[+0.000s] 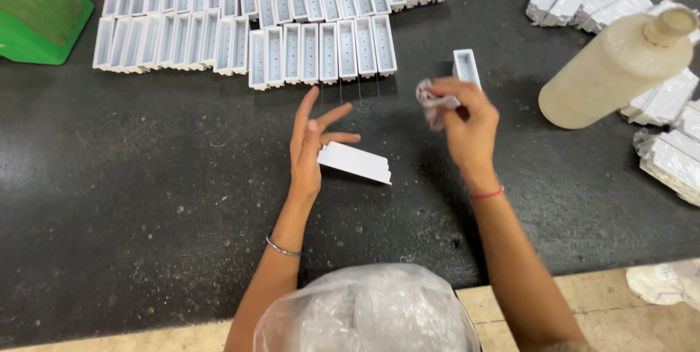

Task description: The person unwraps a stack of white plastic trays from a plastic bag, then wipes each tray with a cloth. The person picks up a bottle, pours liquid onto the cloth, and continues wiping the trays one by one before placing them back on the table.

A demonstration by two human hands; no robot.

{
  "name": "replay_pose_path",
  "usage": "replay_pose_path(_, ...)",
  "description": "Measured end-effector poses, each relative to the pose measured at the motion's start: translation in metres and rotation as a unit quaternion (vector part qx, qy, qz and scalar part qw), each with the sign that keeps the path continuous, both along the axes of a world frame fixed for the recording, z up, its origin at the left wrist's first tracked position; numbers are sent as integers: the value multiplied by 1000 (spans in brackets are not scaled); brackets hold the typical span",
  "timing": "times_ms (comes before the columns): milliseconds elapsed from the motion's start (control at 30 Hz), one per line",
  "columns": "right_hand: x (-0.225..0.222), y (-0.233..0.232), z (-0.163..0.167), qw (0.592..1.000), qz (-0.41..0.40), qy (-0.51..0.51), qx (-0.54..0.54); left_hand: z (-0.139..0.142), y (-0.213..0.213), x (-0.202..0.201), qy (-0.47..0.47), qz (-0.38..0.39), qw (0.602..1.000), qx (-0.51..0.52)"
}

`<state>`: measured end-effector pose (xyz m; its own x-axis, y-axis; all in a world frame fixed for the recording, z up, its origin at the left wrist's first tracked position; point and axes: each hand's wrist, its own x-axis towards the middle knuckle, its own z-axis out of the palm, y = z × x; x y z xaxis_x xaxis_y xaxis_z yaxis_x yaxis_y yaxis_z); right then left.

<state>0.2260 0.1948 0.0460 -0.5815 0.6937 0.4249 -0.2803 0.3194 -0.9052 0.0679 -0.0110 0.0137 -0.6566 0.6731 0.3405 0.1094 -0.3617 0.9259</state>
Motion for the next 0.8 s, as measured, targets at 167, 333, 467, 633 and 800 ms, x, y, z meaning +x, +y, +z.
replay_pose_path(167,-12,-2,-19,993,40,-33,-105,-2,1,-4,-4,11,1000,-1)
replay_pose_path(333,-10,-31,-2,992,63,-64,88,-7,0,-6,10,10,1000,7)
replay_pose_path(467,-17,-63,11,937,106,-81,323,-10,-1,-7,28,9,999,25)
replay_pose_path(633,-7,-47,18,891,150,-228,362,-11,-3,-7,15,6,999,30)
replay_pose_path(800,18,-3,20,910,48,-265,315,-9,-2,-3,13,12,1000,24)
